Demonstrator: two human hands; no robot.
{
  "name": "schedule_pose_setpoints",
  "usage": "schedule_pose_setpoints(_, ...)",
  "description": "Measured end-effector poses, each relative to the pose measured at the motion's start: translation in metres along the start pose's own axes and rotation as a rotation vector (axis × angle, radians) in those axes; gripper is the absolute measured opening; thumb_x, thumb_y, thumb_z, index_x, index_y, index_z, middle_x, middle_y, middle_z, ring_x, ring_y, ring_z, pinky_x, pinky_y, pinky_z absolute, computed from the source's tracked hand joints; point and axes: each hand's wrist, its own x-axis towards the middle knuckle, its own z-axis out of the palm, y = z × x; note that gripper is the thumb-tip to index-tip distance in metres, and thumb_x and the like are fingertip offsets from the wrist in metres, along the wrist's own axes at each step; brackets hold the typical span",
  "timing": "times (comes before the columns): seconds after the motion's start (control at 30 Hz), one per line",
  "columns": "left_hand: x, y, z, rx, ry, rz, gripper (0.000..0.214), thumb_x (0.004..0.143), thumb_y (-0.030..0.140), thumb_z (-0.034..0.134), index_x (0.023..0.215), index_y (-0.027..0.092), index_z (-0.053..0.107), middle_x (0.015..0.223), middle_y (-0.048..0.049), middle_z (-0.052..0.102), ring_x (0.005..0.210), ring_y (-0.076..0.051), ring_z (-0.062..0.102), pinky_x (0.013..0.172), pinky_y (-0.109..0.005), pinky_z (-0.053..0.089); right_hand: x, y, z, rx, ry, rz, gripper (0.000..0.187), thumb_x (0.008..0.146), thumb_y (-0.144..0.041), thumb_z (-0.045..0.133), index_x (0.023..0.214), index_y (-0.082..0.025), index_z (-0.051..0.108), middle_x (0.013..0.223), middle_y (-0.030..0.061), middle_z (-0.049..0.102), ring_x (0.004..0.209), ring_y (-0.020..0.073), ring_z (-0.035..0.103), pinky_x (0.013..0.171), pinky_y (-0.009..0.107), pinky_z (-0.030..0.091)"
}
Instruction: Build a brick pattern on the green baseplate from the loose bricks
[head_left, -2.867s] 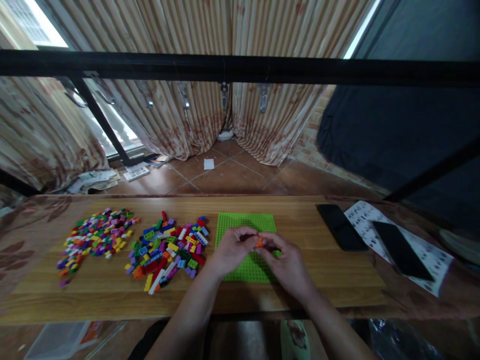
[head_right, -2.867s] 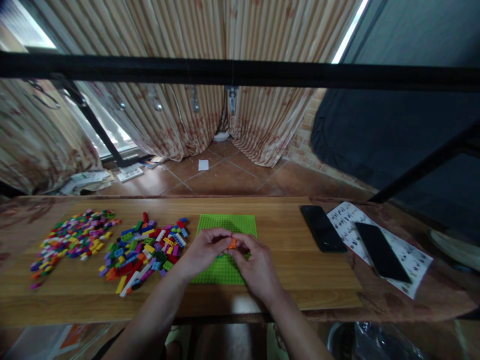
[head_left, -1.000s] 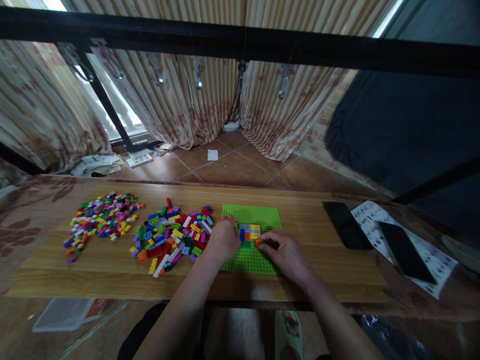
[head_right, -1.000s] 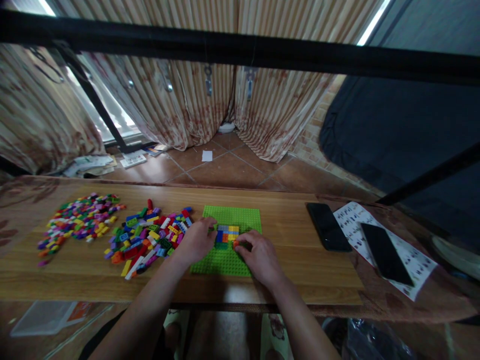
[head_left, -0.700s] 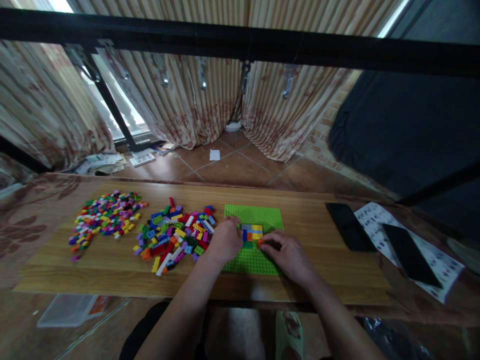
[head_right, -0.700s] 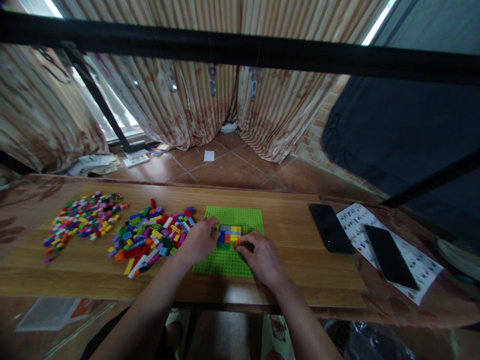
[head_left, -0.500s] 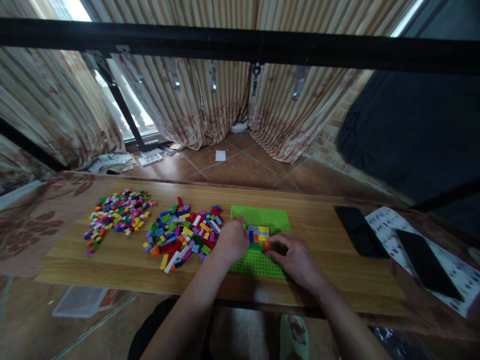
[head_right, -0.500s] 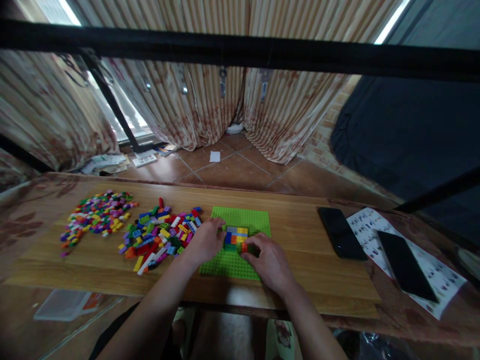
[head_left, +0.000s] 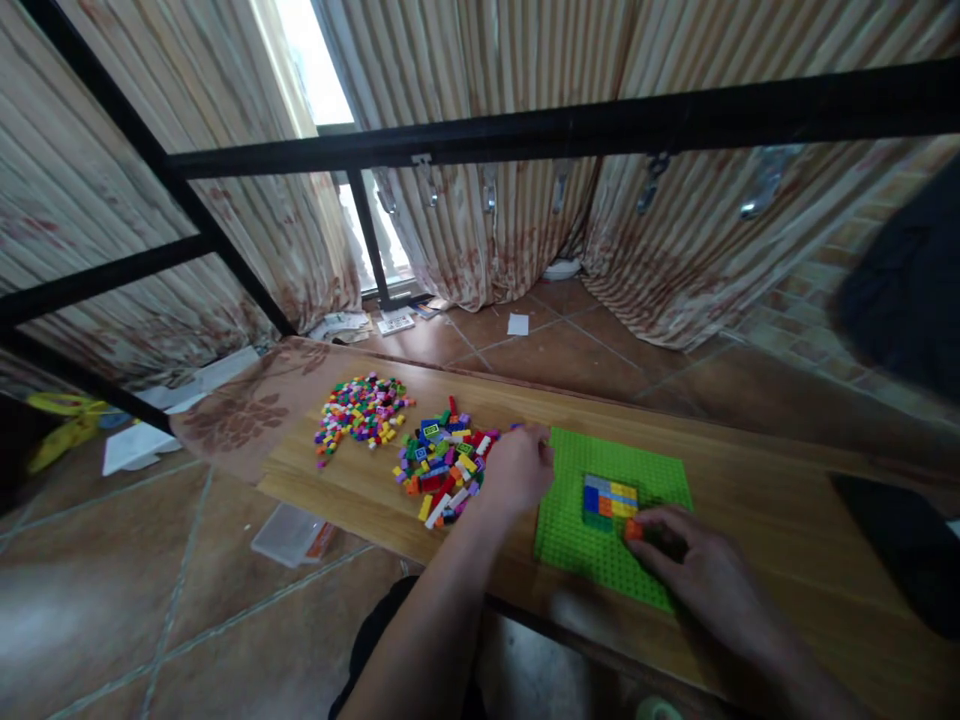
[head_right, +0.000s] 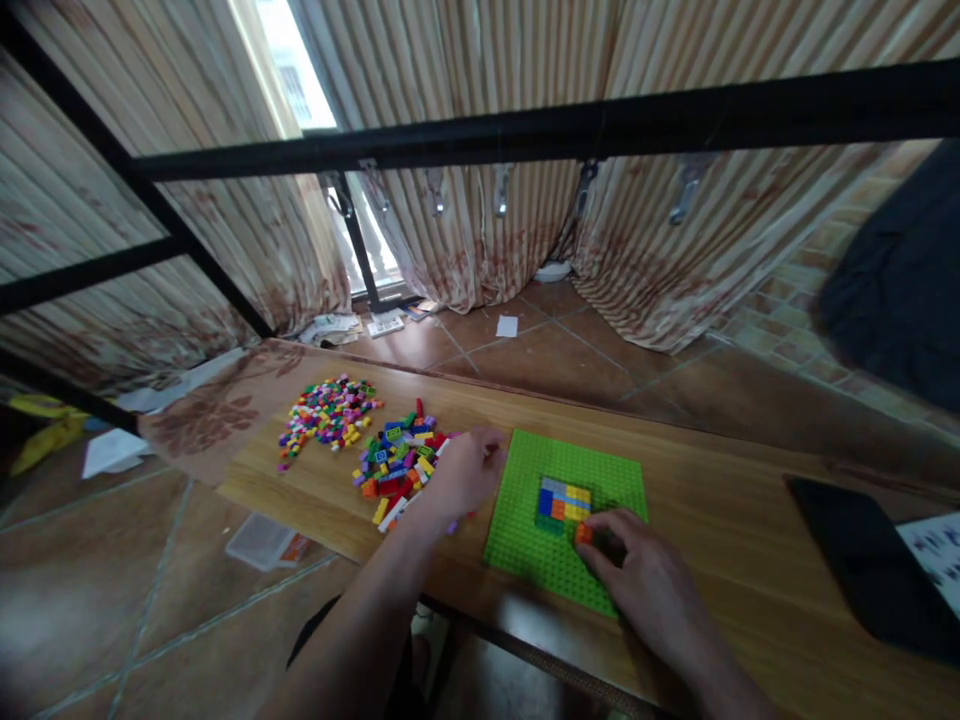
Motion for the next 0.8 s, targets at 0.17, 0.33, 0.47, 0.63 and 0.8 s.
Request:
schedule_pose_setpoints(0.17,-0.002,-0.049,-0.052,-0.065,0.183,-0.088,0.022,0.082,0.017,0.051,0.092,0.016,0.072,0.086,-0.0063,0.073,0.081,-0.017,0.066,0.076,-0.025,0.048,-0.002,0.005,0.001,-0.011,-0.01,0.026,0.024,0.079,-0.047,0.06,0.091,-0.028,0.068,0.087,0.0024,0.072,0.075,0.0226,0.066,0.069,0.034,0.05)
schedule_pose_setpoints(0.33,-0.024,-0.097,-0.087,-0.101,0.261,-0.19,0.025,0.079,0.015,0.052,0.093,0.014,0.073,0.081,-0.0053,0.073,0.073,-0.015,0.064,0.067,-0.023,0.049,-0.003,0.005,0.001,0.008,-0.044,0.002,0.024,0.079,-0.047,0.059,0.091,-0.028,0.067,0.088,0.0033,0.072,0.075,0.0237,0.067,0.068,0.036,0.051)
schedule_pose_setpoints(0.47,-0.04,-0.112,-0.091,-0.006,0.223,-0.237,0.023,0.075,0.012,0.054,0.087,0.017,0.074,0.078,-0.0026,0.073,0.07,-0.014,0.064,0.065,-0.022,0.048,-0.005,0.003,0.0,0.008,-0.035,-0.018,0.023,0.08,-0.046,0.058,0.091,-0.028,0.067,0.088,0.0035,0.072,0.075,0.0237,0.067,0.069,0.036,0.051)
schedule_pose_setpoints(0.63,-0.041,-0.111,-0.082,0.125,0.206,-0.282,0.03,0.072,0.007,0.058,0.096,0.017,0.074,0.088,-0.0043,0.073,0.079,-0.016,0.064,0.073,-0.024,0.048,-0.006,0.006,0.002,0.008,-0.045,-0.02,0.024,0.08,-0.046,0.056,0.093,-0.027,0.066,0.094,0.0039,0.072,0.081,0.0242,0.067,0.074,0.036,0.051)
schedule_pose_setpoints(0.8,-0.035,-0.109,-0.069,0.185,0.198,-0.272,0.029,0.075,0.011,0.06,0.1,0.019,0.072,0.099,-0.006,0.072,0.089,-0.018,0.064,0.08,-0.027,0.047,-0.006,0.008,0.003,0.018,-0.052,-0.039,0.025,0.081,-0.045,0.054,0.094,-0.027,0.066,0.096,0.0032,0.072,0.083,0.0239,0.068,0.075,0.035,0.051)
